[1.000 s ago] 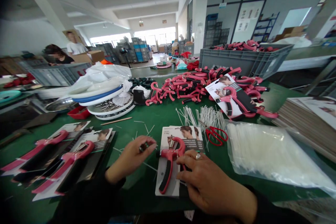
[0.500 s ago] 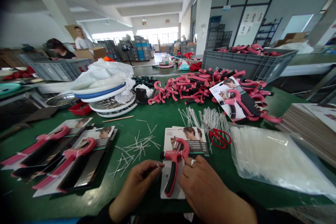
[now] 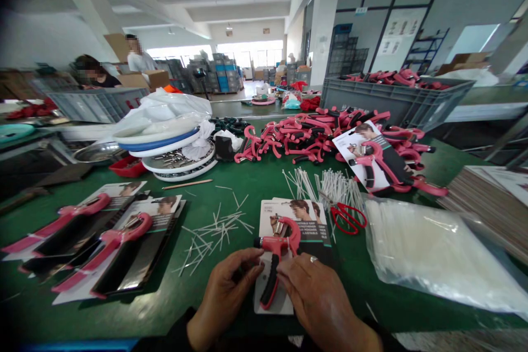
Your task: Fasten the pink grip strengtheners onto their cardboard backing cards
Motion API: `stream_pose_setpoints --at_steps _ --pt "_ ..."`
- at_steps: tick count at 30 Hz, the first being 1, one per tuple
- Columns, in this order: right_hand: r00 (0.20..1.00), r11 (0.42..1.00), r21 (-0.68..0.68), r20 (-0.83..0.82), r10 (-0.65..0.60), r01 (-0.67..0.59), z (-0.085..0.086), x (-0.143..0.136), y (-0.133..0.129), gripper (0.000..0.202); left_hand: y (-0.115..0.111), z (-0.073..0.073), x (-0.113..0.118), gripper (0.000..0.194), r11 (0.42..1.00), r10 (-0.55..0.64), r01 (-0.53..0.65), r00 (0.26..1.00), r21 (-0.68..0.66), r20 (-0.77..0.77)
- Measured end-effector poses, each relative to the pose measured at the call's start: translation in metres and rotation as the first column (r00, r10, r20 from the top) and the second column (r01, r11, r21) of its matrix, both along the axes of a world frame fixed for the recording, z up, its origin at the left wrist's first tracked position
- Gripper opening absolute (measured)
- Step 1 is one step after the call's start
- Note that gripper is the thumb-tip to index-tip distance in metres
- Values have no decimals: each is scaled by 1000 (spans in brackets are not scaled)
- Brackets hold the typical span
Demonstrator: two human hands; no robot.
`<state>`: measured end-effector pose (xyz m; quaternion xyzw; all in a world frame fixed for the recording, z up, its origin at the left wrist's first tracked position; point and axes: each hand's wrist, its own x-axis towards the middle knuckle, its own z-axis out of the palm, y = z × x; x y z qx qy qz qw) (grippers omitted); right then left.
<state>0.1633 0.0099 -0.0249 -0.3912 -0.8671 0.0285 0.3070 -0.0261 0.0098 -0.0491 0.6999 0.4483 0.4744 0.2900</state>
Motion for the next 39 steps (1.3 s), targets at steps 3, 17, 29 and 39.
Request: stream_pose_setpoints --at_steps 3,17,29,39 --pt "991 994 33 -88 -97 100 -10 0 -3 15 -1 -2 3 16 985 0 16 996 172 -91" --pt "981 981 -65 -50 -186 183 -2 -12 -7 19 -1 -3 -2 23 960 47 19 972 280 -230" --pt "982 981 -106 113 -149 161 15 28 -11 18 1 -7 -4 24 970 20 35 975 239 -221" --pt "990 969 -208 61 -125 136 11 22 -12 10 -2 -4 -6 23 958 -9 70 977 278 -215"
